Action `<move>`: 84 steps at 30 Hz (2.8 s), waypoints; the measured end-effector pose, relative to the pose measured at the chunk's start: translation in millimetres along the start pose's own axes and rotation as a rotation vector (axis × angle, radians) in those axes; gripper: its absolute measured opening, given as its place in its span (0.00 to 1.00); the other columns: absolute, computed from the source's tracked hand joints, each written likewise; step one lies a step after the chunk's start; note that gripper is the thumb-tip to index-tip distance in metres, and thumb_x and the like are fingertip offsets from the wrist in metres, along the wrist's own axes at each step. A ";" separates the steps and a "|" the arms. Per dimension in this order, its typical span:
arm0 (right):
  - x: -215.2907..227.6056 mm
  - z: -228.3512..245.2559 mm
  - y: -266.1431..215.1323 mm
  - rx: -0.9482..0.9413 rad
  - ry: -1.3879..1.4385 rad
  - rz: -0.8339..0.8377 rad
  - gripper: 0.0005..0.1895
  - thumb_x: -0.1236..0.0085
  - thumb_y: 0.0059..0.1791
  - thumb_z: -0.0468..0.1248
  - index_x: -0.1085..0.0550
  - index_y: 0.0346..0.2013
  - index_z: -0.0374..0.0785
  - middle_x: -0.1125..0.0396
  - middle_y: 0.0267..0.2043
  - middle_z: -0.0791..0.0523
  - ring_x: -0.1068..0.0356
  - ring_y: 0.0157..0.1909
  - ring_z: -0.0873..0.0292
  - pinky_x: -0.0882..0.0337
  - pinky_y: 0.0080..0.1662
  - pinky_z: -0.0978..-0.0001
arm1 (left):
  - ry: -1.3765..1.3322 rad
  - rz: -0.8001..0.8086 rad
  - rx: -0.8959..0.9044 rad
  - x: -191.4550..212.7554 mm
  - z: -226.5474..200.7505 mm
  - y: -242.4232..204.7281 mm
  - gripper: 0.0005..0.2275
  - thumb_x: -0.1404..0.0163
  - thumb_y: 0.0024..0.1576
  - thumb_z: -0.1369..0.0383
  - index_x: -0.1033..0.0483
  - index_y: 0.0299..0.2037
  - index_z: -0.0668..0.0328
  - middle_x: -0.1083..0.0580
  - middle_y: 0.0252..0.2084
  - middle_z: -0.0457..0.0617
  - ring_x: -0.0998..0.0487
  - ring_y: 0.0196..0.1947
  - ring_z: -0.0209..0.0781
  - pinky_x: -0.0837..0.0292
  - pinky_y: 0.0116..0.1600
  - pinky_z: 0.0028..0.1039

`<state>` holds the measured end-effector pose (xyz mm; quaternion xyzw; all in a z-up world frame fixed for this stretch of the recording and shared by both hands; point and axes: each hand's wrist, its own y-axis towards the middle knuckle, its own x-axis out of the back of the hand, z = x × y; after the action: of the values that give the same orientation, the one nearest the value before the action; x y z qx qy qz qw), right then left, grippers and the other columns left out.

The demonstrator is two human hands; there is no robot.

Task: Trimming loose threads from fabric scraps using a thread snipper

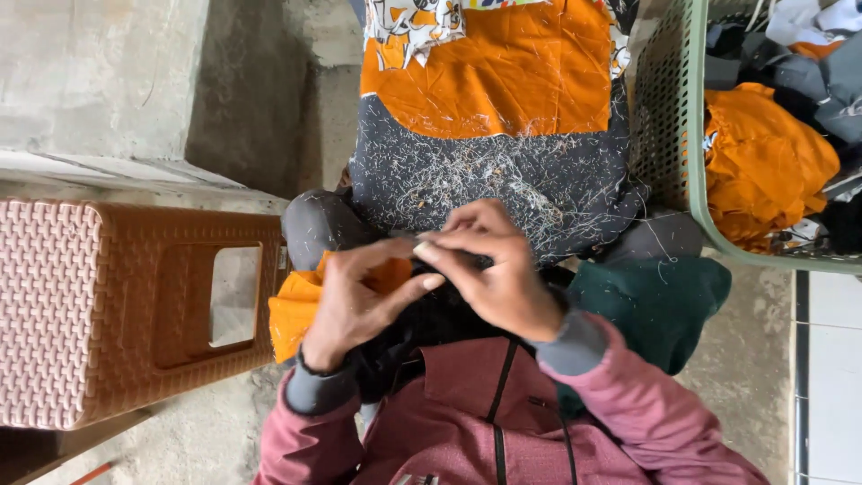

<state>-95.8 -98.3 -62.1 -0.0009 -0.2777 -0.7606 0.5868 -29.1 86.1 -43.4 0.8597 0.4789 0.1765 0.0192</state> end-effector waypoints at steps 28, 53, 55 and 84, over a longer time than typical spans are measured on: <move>11.0 -179.8 -15.5 -0.428 -0.483 -0.024 0.07 0.47 0.54 0.25 0.23 0.41 0.36 0.29 0.41 0.51 0.28 0.46 0.52 0.30 0.50 0.62 | -0.084 -0.620 0.278 15.3 120.3 -37.0 0.16 0.40 0.61 0.69 0.26 0.20 0.62 0.39 0.13 0.41 0.40 0.18 0.25 0.45 0.22 0.16; -48.8 -166.3 17.3 -0.093 -0.593 0.382 0.12 0.44 0.53 0.39 0.23 0.45 0.33 0.31 0.42 0.49 0.28 0.48 0.50 0.28 0.48 0.60 | -0.177 -0.643 0.341 14.8 95.8 -31.0 0.16 0.41 0.61 0.68 0.27 0.20 0.62 0.35 0.11 0.42 0.40 0.14 0.24 0.47 0.21 0.15; -58.9 -153.1 36.3 -0.057 -0.674 0.413 0.33 0.45 0.51 0.58 0.26 0.56 0.32 0.33 0.48 0.45 0.31 0.52 0.48 0.32 0.51 0.53 | -0.161 -0.649 0.307 14.2 111.8 -33.7 0.16 0.41 0.61 0.68 0.26 0.21 0.64 0.34 0.12 0.43 0.39 0.15 0.24 0.46 0.21 0.16; 31.3 -205.4 -66.0 -0.189 -0.893 0.344 0.26 0.42 0.50 0.53 0.27 0.51 0.34 0.40 0.44 0.52 0.33 0.48 0.50 0.30 0.45 0.60 | -0.111 -0.686 0.395 17.8 114.0 -36.0 0.16 0.40 0.60 0.66 0.25 0.21 0.63 0.35 0.14 0.44 0.38 0.17 0.27 0.46 0.24 0.18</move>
<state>-97.9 -202.9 -253.4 -0.4263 -0.4280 -0.5998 0.5247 -13.2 135.8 -152.4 0.6454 0.7611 0.0176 -0.0628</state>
